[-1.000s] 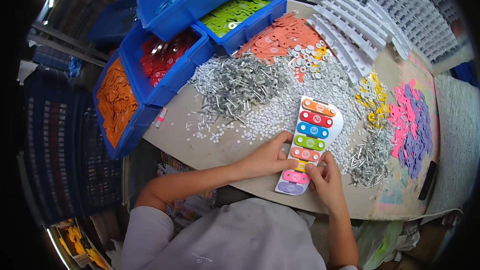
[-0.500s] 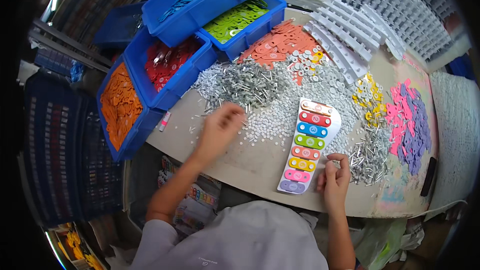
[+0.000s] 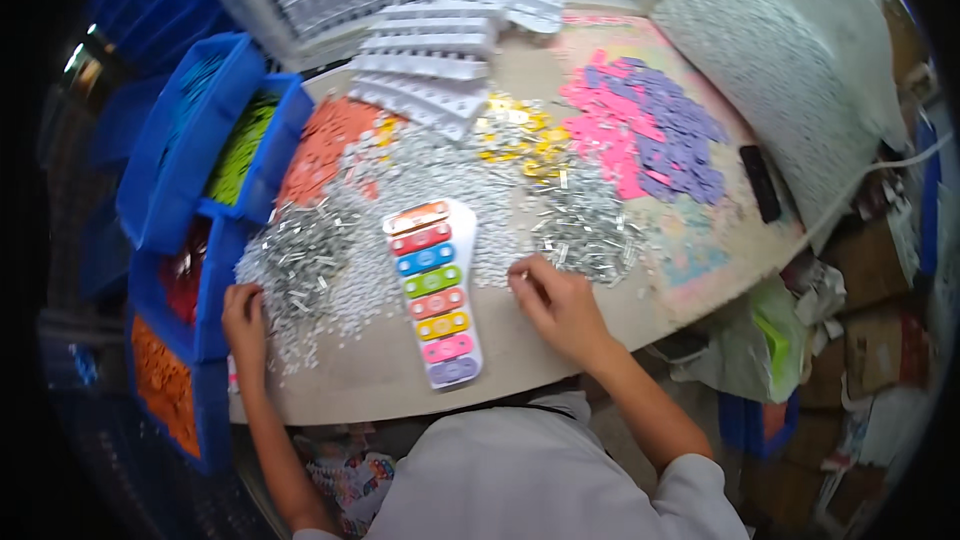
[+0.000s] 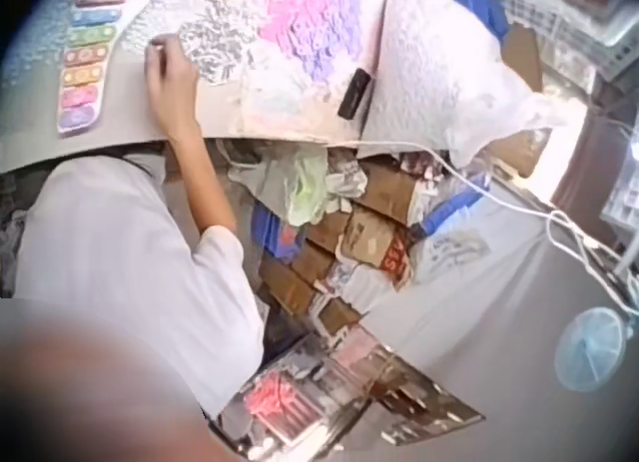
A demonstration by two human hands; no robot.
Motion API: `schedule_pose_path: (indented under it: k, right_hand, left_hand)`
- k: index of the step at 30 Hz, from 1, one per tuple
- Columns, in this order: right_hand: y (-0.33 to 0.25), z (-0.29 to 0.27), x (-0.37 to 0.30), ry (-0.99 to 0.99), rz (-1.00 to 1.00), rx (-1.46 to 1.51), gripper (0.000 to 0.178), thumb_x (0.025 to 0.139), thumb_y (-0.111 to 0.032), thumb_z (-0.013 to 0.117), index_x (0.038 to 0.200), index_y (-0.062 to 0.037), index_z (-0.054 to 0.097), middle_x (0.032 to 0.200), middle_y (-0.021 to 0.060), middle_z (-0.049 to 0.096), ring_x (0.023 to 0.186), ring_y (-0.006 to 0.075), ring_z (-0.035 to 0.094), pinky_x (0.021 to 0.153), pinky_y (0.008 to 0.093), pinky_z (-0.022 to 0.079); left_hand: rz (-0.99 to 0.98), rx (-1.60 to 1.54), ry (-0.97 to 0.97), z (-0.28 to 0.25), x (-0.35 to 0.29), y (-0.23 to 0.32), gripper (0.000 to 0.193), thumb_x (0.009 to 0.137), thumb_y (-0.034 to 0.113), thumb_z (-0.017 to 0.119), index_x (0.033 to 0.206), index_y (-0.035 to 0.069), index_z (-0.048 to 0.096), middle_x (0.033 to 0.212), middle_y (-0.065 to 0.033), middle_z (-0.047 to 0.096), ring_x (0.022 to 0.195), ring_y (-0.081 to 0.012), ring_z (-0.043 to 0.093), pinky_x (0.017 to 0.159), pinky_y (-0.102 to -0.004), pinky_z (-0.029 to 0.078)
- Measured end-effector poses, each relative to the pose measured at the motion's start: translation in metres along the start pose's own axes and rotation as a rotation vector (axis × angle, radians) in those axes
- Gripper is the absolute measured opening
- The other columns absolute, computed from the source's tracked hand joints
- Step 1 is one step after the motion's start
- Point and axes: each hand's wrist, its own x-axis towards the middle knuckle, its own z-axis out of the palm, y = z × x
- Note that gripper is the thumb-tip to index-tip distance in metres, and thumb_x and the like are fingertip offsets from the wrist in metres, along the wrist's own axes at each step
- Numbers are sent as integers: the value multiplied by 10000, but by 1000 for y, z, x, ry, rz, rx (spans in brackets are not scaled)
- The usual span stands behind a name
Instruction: Assembling a toy xylophone by placing colored metal plates and small plastic/metal pins into a white plastic frame.
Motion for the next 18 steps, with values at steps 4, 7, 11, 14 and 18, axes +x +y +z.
schedule_pose_path:
  k: [4,7,11,14,18]
  right_hand:
    - [28,-57,28,332,16,-289,96,996,-77,658,1045,-2,691,819,92,659,725,200,645,679,329,515]
    - [53,-97,38,382,-72,-603,113,973,-75,671,1054,1,695,936,120,674,901,274,654,799,373,517]
    - [57,-106,44,294,5,-596,125,963,-76,675,1060,2,692,963,139,671,984,309,640,888,402,497]
    - [60,-102,48,271,32,-555,116,963,-78,675,1049,-2,688,962,140,677,988,303,644,890,401,499]
    - [65,-94,51,290,31,-560,97,960,-71,675,1021,4,677,979,139,693,981,304,645,864,403,507]
  left_hand:
    - [48,-37,-37,-1,1,-3,96,930,-78,629,1017,-45,652,996,-149,633,930,-306,654,818,-352,500]
    - [4,-45,-56,1,3,2,78,921,-60,638,993,-28,635,1001,-138,624,919,-312,648,829,-368,509]
    - [22,2,-26,-2,-1,4,95,936,-54,636,1023,-19,624,951,-122,615,858,-253,627,769,-350,487]
    - [-160,-113,-56,-6,-8,14,48,983,5,649,1022,-6,623,910,-85,639,820,-182,623,732,-324,478]
    - [-273,-484,15,-10,-28,55,46,1025,61,654,1042,22,671,891,-17,677,792,-79,610,683,-240,464]
